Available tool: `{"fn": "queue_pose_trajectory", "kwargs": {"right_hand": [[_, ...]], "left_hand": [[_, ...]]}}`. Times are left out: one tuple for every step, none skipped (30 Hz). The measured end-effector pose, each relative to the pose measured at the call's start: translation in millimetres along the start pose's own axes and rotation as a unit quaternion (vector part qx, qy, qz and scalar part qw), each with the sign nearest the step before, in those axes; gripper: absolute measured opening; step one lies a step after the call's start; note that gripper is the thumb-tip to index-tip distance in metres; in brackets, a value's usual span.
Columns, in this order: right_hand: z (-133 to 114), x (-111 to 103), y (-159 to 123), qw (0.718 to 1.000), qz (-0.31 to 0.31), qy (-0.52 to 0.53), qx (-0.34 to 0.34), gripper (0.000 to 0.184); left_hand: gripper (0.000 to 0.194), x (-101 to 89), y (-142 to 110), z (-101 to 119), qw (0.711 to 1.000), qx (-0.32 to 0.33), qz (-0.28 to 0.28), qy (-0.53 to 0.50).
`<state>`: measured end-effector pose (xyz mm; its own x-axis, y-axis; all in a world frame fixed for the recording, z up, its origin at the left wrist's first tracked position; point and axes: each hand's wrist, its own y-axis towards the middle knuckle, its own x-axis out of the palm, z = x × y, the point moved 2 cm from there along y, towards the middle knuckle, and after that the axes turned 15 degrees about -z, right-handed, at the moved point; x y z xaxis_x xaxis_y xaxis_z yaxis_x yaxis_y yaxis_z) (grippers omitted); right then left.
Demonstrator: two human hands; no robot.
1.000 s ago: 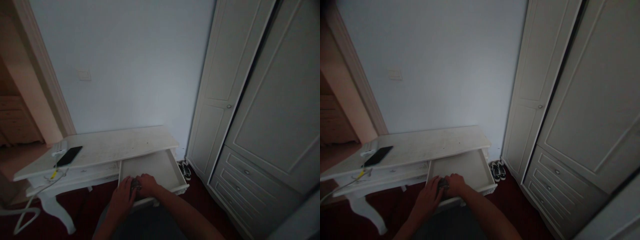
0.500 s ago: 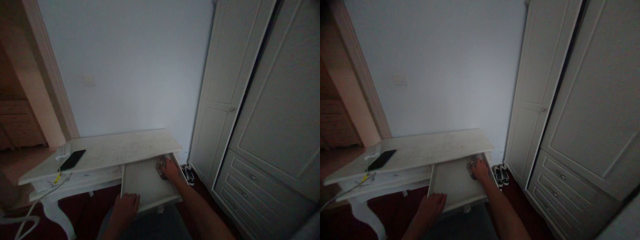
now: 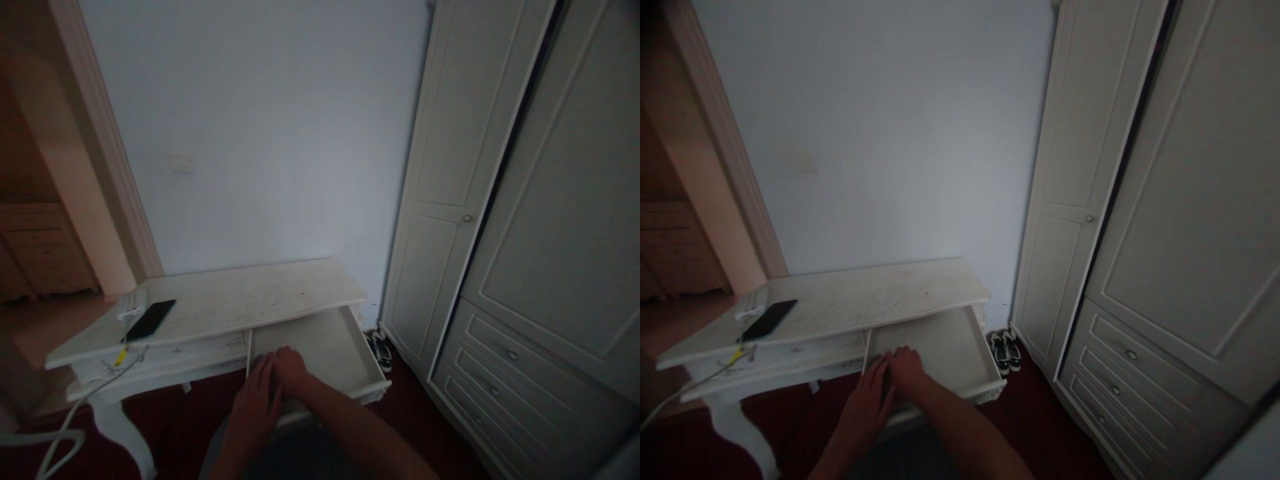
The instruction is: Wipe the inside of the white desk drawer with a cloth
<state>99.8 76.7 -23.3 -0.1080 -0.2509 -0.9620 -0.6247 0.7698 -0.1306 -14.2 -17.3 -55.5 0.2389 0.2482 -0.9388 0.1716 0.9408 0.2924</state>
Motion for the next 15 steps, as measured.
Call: {"fn": "queue_pose_trajectory", "kwargs": {"right_hand": [[-2.8, 4.2, -3.5, 0.999, -0.026, -0.005, -0.041, 0.049], [-1.4, 6.1, -8.1, 0.995, -0.056, -0.005, -0.083, 0.047], [4.3, 5.3, -13.7, 0.989, -0.087, 0.005, -0.118, 0.047], [13.9, 1.8, -19.9, 0.983, -0.117, 0.023, -0.142, 0.048], [26.7, -4.1, -26.7, 0.976, -0.147, 0.051, -0.15, 0.05], [41.7, -11.7, -34.0, 0.972, -0.17, 0.083, -0.141, 0.053], [57.8, -20.3, -42.2, 0.969, -0.185, 0.111, -0.118, 0.055], [73.7, -29.0, -51.7, 0.968, -0.194, 0.127, -0.091, 0.055], [88.9, -37.6, -62.7, 0.972, -0.185, 0.126, -0.066, 0.058], [103.0, -45.8, -75.5, 0.981, -0.158, 0.11, -0.038, 0.063], [115.6, -53.7, -90.6, 0.99, -0.112, 0.089, -0.015, 0.067], [126.9, -60.8, -107.9, 0.996, -0.057, 0.074, 0.003, 0.069], [137.4, -67.5, -127.2, 0.997, 0.002, 0.076, 0.024, 0.066], [147.1, -73.7, -148.2, 0.992, 0.065, 0.096, 0.043, 0.065], [156.3, -79.5, -170.1, 0.982, 0.126, 0.122, 0.064, 0.065]], "left_hand": [[0.056, -1.4, -0.2, 0.5, 1.0, 0.004, 0.014, 0.001], [0.056, -3.2, -0.5, 1.4, 1.0, 0.007, 0.022, 0.004], [0.056, -4.7, -0.8, 2.3, 1.0, 0.01, 0.022, 0.011], [0.056, -5.7, -1.2, 3.1, 1.0, 0.01, 0.014, 0.019], [0.053, -5.8, -1.8, 3.7, 0.999, 0.01, -0.004, 0.03], [0.049, -4.9, -2.4, 4.0, 0.998, 0.013, -0.033, 0.047], [0.046, -3.0, -3.1, 4.0, 0.995, 0.018, -0.074, 0.069], [0.046, -0.5, -3.9, 3.8, 0.988, 0.024, -0.121, 0.092], [0.05, 2.0, -4.8, 3.5, 0.979, 0.035, -0.166, 0.112], [0.056, 3.8, -5.6, 3.3, 0.969, 0.048, -0.208, 0.127], [0.061, 4.5, -6.2, 3.3, 0.96, 0.058, -0.24, 0.134], [0.063, 3.5, -6.5, 3.9, 0.954, 0.064, -0.259, 0.135], [0.062, 0.8, -6.6, 5.1, 0.952, 0.067, -0.267, 0.131], [0.058, -3.2, -6.7, 7.0, 0.954, 0.065, -0.266, 0.122], [0.049, -8.1, -6.8, 9.3, 0.958, 0.054, -0.26, 0.108]]}}
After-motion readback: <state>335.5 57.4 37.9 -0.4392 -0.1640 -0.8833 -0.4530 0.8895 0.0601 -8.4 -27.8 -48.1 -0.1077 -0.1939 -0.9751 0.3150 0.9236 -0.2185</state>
